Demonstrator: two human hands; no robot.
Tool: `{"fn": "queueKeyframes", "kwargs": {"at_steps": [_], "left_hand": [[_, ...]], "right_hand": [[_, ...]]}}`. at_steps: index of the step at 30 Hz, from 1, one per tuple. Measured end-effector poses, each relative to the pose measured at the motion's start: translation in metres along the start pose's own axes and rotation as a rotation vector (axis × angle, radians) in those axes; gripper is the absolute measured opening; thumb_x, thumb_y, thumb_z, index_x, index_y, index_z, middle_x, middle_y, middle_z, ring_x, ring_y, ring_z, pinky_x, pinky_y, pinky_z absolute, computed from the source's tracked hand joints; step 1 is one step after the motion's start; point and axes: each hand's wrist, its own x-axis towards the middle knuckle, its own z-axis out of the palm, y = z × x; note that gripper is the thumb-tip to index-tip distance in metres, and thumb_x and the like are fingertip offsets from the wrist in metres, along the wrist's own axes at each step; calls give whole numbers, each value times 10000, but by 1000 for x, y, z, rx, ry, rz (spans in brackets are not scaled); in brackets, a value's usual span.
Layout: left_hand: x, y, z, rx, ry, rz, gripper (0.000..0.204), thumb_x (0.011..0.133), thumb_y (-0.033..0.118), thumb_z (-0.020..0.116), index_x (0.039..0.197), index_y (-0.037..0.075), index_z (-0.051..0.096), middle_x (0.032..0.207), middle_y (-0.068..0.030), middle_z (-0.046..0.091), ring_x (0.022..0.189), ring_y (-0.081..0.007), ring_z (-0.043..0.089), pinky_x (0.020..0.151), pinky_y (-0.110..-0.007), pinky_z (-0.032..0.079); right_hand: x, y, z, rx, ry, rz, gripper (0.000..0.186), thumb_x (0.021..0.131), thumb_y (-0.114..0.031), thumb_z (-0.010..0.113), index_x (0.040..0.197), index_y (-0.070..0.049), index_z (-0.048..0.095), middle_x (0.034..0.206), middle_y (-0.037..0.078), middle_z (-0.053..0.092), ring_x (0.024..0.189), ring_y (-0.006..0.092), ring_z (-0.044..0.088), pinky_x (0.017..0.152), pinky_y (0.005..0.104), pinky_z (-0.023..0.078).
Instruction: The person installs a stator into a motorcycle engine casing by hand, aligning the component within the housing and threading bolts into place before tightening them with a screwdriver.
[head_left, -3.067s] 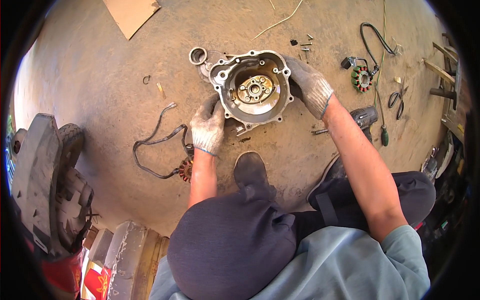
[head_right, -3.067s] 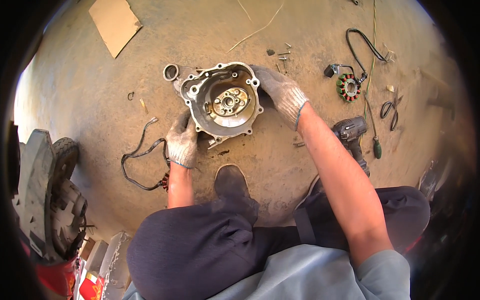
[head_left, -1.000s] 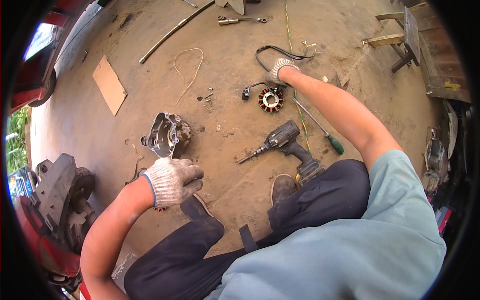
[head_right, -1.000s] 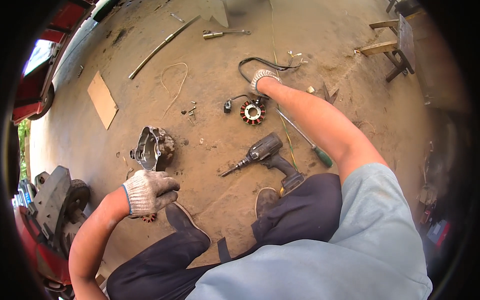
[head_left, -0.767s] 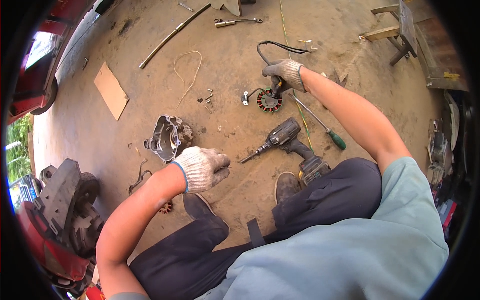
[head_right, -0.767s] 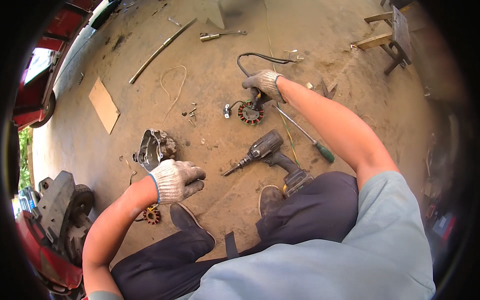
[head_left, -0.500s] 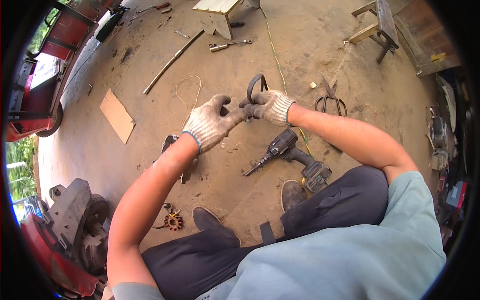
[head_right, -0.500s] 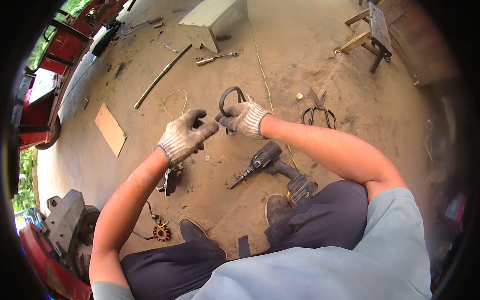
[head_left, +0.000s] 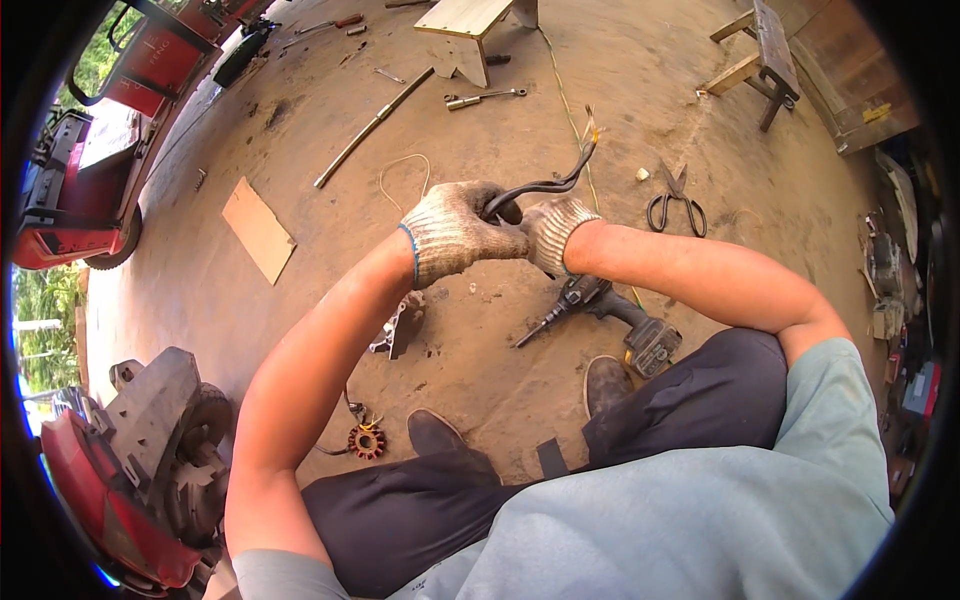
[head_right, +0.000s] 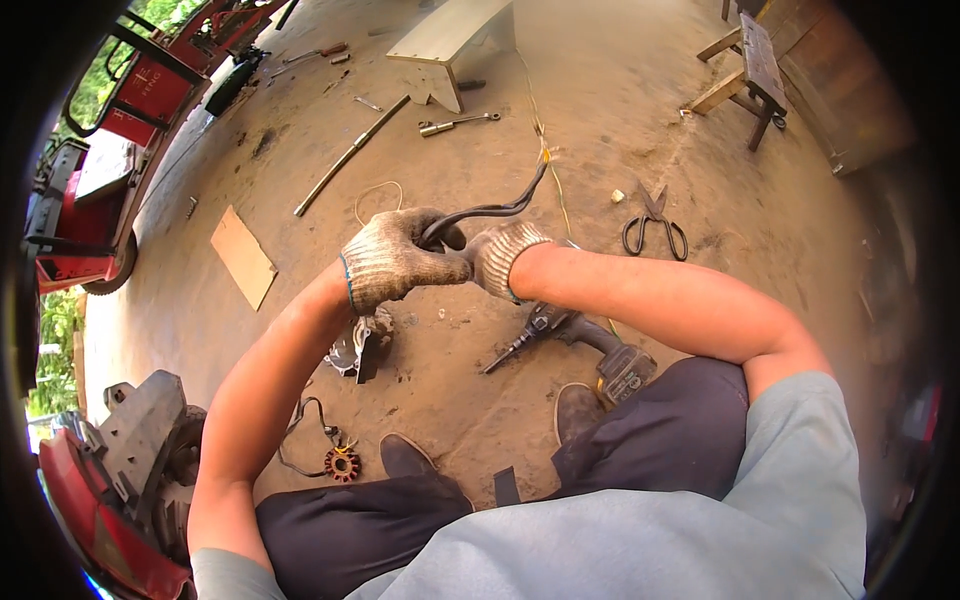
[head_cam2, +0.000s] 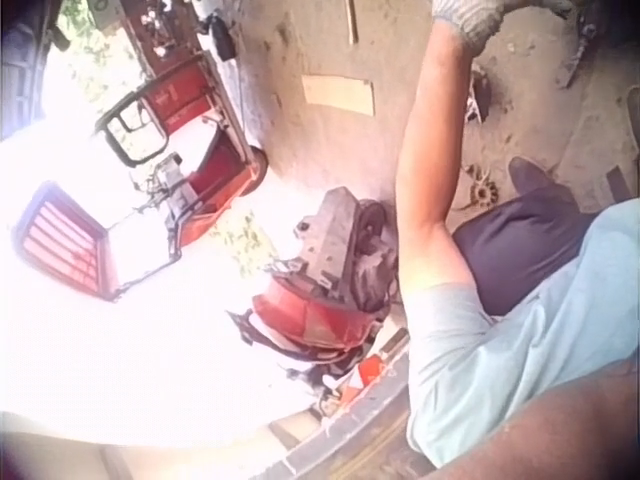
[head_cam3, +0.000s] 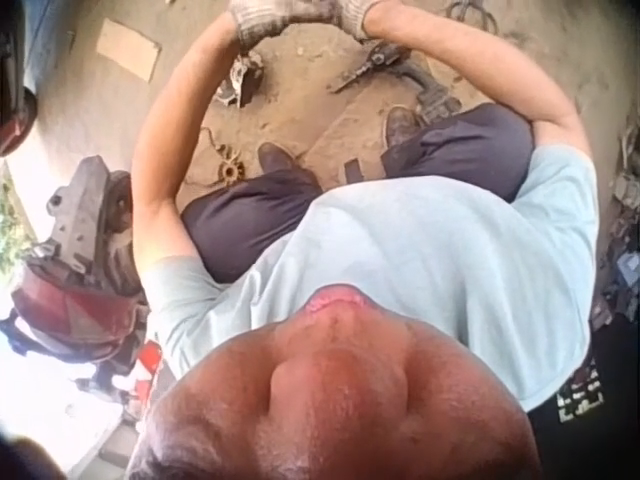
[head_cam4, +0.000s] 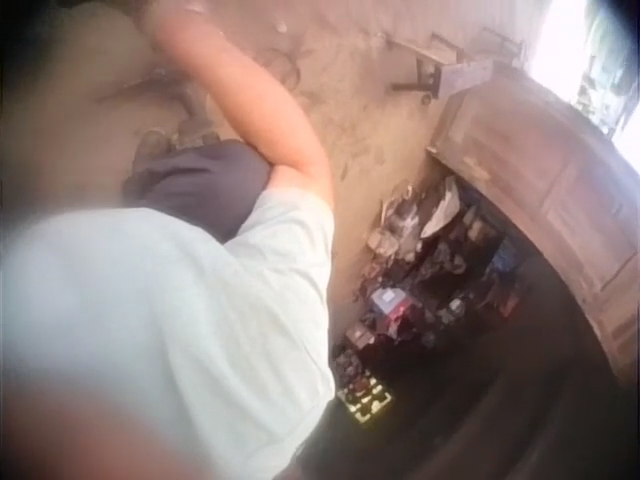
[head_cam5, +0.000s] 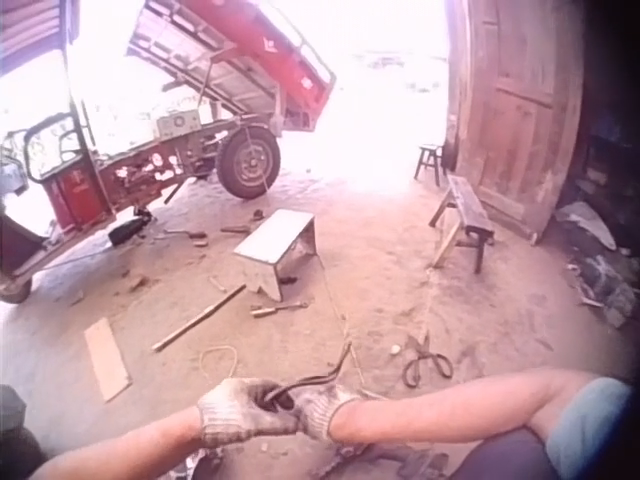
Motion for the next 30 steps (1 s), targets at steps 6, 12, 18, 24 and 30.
{"fn": "queueKeyframes", "kwargs": {"at_steps": [6,12,18,24,30], "left_hand": [[-28,-24,-34,-299,319,-45,240,938,232,791,1011,11,733,868,-81,769,614,-88,590,551,-269,456],[-51,-53,-57,-548,447,133,326,1065,338,674,1073,14,713,887,-93,770,585,-128,639,561,-263,486],[-67,-95,-68,-790,283,218,357,1125,287,569,1211,-24,722,969,-101,747,859,-184,733,776,-337,605],[-93,-119,-68,-743,96,65,371,1089,332,661,1046,-24,758,953,-115,749,783,-217,748,783,-337,620],[-121,-136,-32,-642,79,-12,253,1042,217,665,1079,-25,731,973,-97,759,913,-166,740,855,-335,603]], "right_hand": [[19,-3,-8,-15,18,31,299,1021,-228,596,1298,-153,677,1127,166,788,1083,368,757,881,534,589],[33,18,15,-72,92,134,271,1041,-215,593,1289,-144,676,1126,163,789,1088,377,758,886,529,600],[32,33,29,-109,75,211,286,1047,-287,597,1242,-118,720,1137,195,778,1128,392,737,933,525,590],[14,13,31,-104,-367,115,431,990,-420,644,1271,-115,760,1206,209,770,1153,405,726,1015,491,569],[7,-17,44,-160,-599,31,483,993,-481,610,1243,-100,768,1232,229,757,1195,380,715,1034,482,554]]}}
